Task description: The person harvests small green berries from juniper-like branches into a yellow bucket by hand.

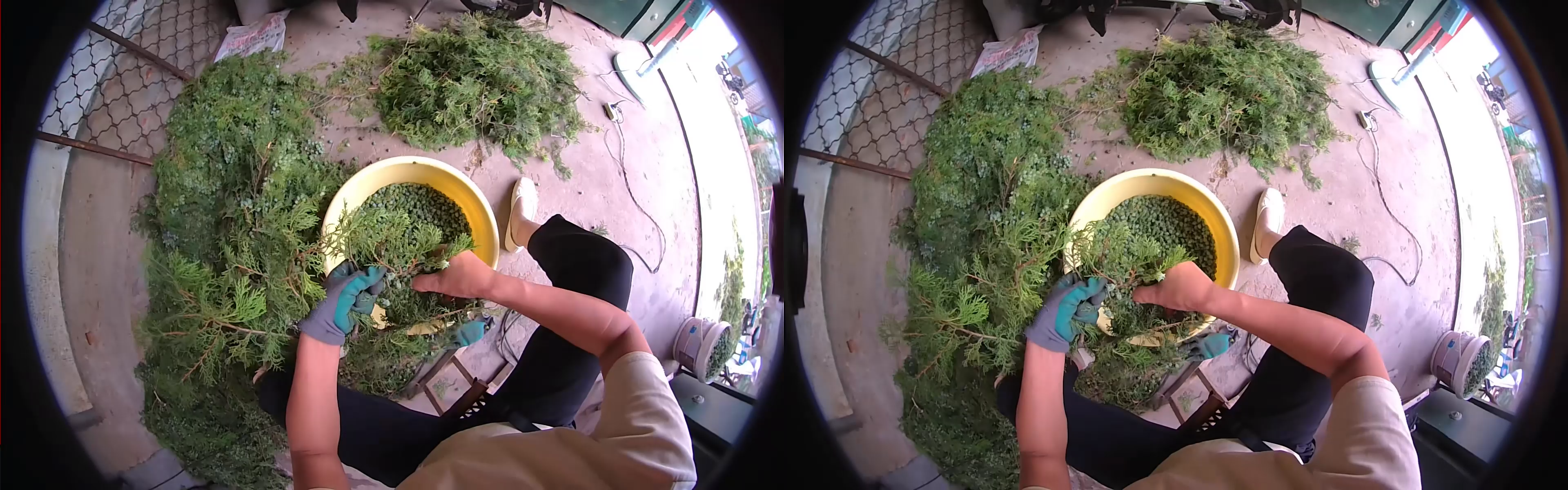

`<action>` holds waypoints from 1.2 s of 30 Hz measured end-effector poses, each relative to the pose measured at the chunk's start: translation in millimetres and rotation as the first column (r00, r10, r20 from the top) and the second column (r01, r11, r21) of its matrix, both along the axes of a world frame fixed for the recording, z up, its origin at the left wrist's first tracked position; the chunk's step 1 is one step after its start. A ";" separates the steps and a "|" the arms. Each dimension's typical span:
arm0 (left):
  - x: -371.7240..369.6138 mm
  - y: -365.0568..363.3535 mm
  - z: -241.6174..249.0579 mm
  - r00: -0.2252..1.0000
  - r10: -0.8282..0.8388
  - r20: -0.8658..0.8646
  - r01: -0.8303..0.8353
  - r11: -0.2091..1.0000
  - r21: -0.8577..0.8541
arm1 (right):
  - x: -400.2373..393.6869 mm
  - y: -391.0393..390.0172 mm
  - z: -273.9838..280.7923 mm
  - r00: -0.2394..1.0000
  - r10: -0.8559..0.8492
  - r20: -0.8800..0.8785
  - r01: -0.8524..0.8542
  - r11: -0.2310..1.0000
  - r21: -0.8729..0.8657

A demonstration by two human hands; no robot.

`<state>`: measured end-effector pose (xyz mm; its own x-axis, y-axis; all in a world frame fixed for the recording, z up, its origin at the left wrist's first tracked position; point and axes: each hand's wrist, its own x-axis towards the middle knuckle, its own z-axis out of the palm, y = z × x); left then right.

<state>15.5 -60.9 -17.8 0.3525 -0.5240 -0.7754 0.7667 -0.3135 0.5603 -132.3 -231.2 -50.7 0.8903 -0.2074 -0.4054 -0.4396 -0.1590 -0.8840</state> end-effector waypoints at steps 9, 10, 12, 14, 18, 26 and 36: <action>30.6 26.8 10.3 0.997 -0.031 0.065 0.040 0.991 -0.131 | -6.9 -31.3 -35.7 0.956 0.004 -0.292 0.004 1.000 0.027; 30.8 28.8 20.3 0.994 -0.020 0.104 0.030 0.995 -0.091 | -4.8 -30.3 -30.9 0.974 -0.014 -0.228 0.046 0.990 0.135; 31.1 34.0 26.8 0.990 -0.004 0.142 0.010 0.999 -0.039 | 2.8 -22.7 -34.4 0.986 -0.029 -0.167 0.072 0.964 0.257; 29.1 36.3 21.1 0.999 -0.019 0.040 0.024 0.992 -0.125 | 12.0 -14.6 -38.9 0.988 -0.153 -0.028 0.138 0.781 0.609; 22.8 38.3 14.6 0.999 -0.051 0.016 0.052 0.998 -0.041 | 23.6 -13.2 5.1 0.998 0.060 0.025 -0.061 0.715 0.697; 15.7 34.2 7.0 0.993 -0.081 -0.082 0.079 0.997 -0.027 | 29.7 1.7 11.9 0.979 0.180 -0.093 -0.100 0.828 0.552; 14.7 39.2 10.3 0.998 -0.054 0.026 0.055 0.998 -0.044 | 22.7 -22.4 23.1 0.786 0.493 -0.373 -0.431 0.869 0.242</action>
<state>30.2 -21.7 -7.5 0.3414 -0.5767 -0.7422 0.7348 -0.3287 0.5933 -109.6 -253.5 -27.6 0.6094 0.2712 -0.7451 -0.6689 -0.3287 -0.6667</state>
